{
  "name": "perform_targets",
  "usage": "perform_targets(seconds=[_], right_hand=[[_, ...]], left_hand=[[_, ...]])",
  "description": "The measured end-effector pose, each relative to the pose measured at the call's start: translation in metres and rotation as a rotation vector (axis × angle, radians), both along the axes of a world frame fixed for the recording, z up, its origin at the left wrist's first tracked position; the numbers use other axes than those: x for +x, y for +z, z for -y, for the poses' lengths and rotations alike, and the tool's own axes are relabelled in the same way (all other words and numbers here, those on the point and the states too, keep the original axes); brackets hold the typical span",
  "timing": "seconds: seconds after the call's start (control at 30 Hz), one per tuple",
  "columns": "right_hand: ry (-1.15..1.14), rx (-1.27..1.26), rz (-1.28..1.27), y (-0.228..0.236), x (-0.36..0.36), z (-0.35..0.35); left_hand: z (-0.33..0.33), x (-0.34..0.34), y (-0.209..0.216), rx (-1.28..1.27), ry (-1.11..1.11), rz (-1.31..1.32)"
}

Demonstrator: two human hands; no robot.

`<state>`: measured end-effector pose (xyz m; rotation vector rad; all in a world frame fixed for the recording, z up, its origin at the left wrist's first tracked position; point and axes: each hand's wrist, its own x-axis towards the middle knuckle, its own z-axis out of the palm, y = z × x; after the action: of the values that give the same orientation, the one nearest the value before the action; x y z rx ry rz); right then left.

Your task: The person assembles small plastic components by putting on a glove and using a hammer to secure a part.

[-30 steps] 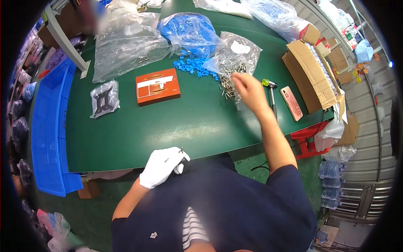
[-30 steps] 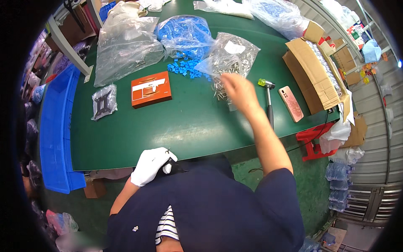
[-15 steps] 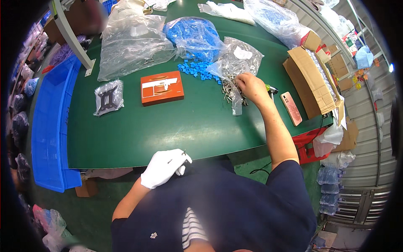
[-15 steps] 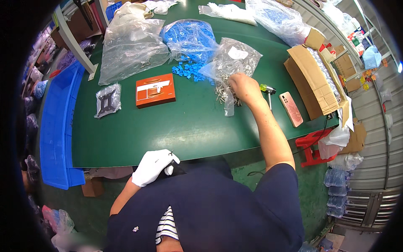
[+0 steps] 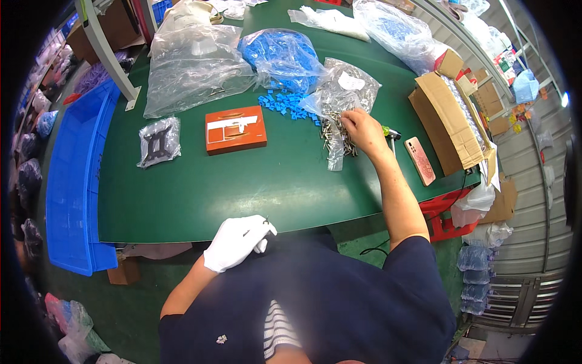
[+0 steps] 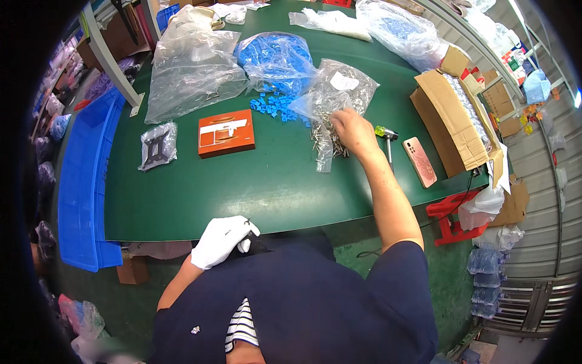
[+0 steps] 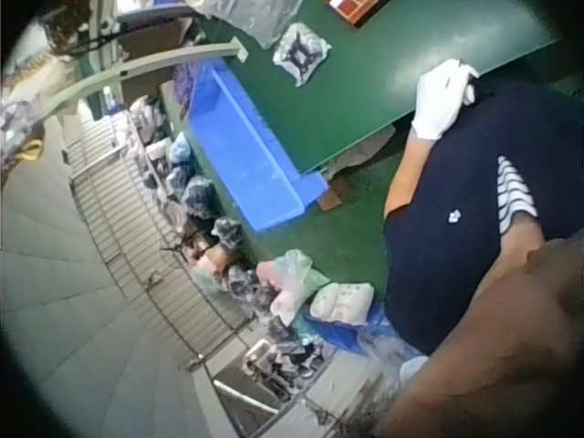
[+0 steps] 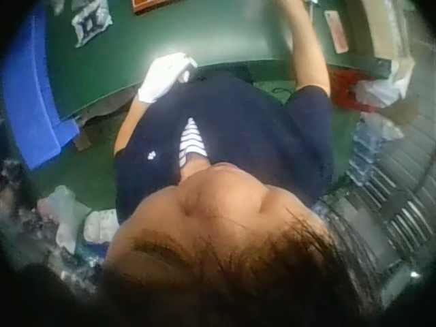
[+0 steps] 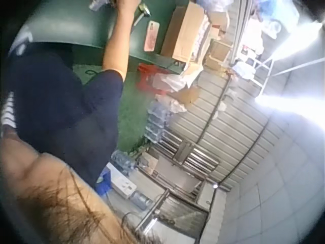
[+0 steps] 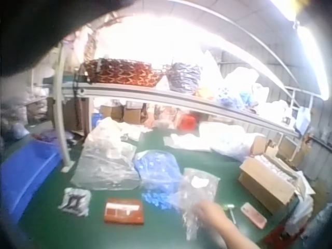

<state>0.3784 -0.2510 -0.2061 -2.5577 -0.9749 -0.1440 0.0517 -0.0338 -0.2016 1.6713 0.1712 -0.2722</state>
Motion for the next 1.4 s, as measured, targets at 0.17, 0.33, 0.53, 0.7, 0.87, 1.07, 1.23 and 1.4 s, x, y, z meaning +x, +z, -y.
perform_targets(seconds=[0.17, 0.33, 0.53, 0.7, 0.87, 1.07, 1.23, 1.4], right_hand=[[0.004, -0.115, 0.083, -0.017, -0.003, -0.006], [0.045, -0.089, 0.039, -0.011, -0.003, -0.009], [0.009, -0.035, 0.021, -0.002, -0.012, -0.008], [0.065, -0.161, 0.011, -0.005, -0.012, -0.014], [0.000, -0.003, 0.004, -0.008, -0.008, -0.004], [0.002, 0.080, 0.079, -0.009, -0.017, -0.007], [0.178, 0.066, 0.144, 0.000, -0.035, -0.045], [0.188, -0.154, 0.191, -0.022, -0.013, -0.077]], left_hand=[[0.001, 0.001, 0.001, 0.053, -0.044, 0.030], [0.000, 0.001, 0.002, 0.097, -0.055, 0.063], [0.001, 0.000, 0.001, 0.057, -0.033, 0.036], [0.001, 0.003, 0.006, 0.097, -0.051, 0.056], [-0.001, 0.001, 0.003, 0.087, -0.007, 0.042], [0.002, 0.005, 0.010, 0.196, -0.053, 0.058], [0.004, 0.006, 0.007, 0.198, -0.062, 0.072], [0.004, 0.005, 0.003, 0.209, -0.057, 0.083]])
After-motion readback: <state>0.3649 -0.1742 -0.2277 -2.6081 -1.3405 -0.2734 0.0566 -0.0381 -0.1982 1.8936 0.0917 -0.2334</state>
